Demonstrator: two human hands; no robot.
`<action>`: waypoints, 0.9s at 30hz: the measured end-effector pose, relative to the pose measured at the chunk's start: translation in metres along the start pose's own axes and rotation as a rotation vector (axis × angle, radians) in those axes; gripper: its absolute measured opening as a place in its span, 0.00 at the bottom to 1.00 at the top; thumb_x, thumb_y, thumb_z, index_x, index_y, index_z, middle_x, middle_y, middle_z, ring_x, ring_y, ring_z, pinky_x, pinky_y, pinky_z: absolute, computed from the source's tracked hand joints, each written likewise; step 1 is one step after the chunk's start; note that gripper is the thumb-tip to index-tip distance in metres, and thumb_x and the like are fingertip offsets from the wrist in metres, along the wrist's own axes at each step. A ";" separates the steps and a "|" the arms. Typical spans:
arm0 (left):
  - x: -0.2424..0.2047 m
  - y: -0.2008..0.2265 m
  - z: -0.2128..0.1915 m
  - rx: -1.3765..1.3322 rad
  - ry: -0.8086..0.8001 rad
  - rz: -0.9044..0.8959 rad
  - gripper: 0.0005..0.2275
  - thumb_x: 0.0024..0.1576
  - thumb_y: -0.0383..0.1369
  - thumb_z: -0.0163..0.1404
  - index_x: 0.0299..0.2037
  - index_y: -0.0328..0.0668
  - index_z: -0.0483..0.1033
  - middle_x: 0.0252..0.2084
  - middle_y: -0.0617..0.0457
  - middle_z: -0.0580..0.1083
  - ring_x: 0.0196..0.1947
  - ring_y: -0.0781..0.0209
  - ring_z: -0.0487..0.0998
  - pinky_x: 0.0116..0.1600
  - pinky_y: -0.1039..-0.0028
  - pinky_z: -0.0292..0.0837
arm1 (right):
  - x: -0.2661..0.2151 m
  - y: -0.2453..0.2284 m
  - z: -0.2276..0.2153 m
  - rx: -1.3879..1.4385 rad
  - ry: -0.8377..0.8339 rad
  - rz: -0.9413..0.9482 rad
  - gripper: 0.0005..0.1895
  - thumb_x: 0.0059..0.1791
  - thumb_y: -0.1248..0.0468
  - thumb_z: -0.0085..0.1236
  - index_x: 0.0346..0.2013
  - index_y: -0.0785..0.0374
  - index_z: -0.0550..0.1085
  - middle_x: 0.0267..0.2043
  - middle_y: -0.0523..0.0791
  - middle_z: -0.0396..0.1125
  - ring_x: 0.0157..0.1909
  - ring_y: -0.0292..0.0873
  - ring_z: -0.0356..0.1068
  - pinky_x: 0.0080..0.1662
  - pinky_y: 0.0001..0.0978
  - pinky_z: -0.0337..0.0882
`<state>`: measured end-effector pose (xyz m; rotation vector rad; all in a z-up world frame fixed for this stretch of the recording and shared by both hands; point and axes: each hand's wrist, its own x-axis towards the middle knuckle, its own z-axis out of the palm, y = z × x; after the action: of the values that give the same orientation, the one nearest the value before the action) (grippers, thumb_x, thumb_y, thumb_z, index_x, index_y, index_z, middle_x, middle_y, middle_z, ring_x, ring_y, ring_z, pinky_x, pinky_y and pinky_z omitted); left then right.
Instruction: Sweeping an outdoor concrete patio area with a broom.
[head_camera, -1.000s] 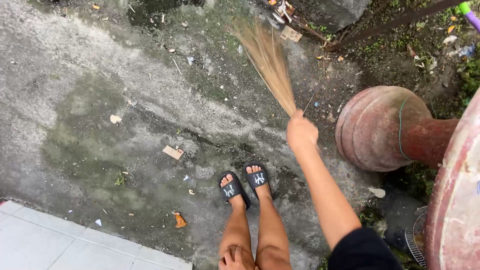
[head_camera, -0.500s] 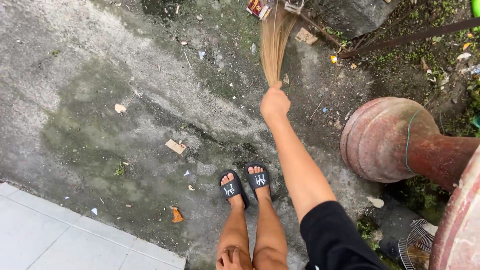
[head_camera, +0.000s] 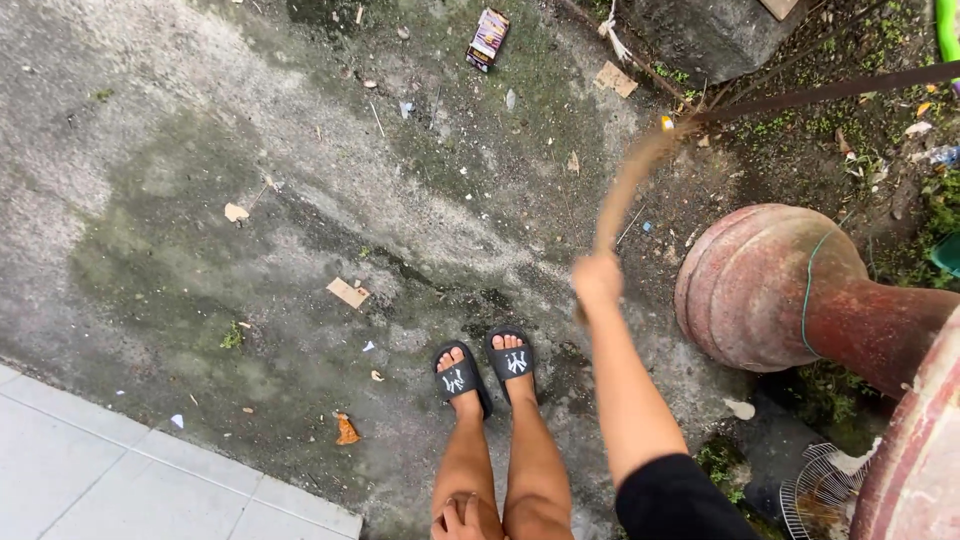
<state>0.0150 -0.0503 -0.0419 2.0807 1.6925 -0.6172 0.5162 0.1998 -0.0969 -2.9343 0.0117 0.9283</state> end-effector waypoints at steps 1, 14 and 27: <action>0.002 0.001 -0.006 -0.019 -0.048 0.000 0.42 0.12 0.60 0.63 0.48 0.75 0.83 0.57 0.46 0.72 0.45 0.34 0.70 0.48 0.49 0.73 | 0.006 -0.045 0.015 -0.023 -0.065 -0.114 0.23 0.50 0.53 0.58 0.48 0.71 0.72 0.46 0.61 0.73 0.51 0.63 0.74 0.53 0.52 0.73; 0.011 0.025 -0.034 -0.036 -0.155 -0.023 0.46 0.13 0.55 0.65 0.54 0.74 0.78 0.59 0.44 0.68 0.49 0.32 0.67 0.55 0.47 0.72 | -0.184 0.096 0.080 1.068 -0.149 0.357 0.06 0.57 0.59 0.49 0.43 0.58 0.71 0.26 0.41 0.57 0.20 0.34 0.55 0.22 0.30 0.57; 0.023 0.077 -0.152 0.070 -0.743 -0.242 0.43 0.34 0.58 0.62 0.66 0.81 0.61 0.71 0.55 0.53 0.69 0.45 0.55 0.65 0.36 0.57 | -0.168 -0.243 0.004 1.184 -0.703 -0.111 0.12 0.55 0.57 0.51 0.42 0.60 0.60 0.22 0.39 0.55 0.17 0.34 0.54 0.18 0.29 0.57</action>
<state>0.1090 0.0366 0.0725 1.4045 1.4727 -1.3375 0.3826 0.4402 0.0110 -1.4599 0.2551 1.2661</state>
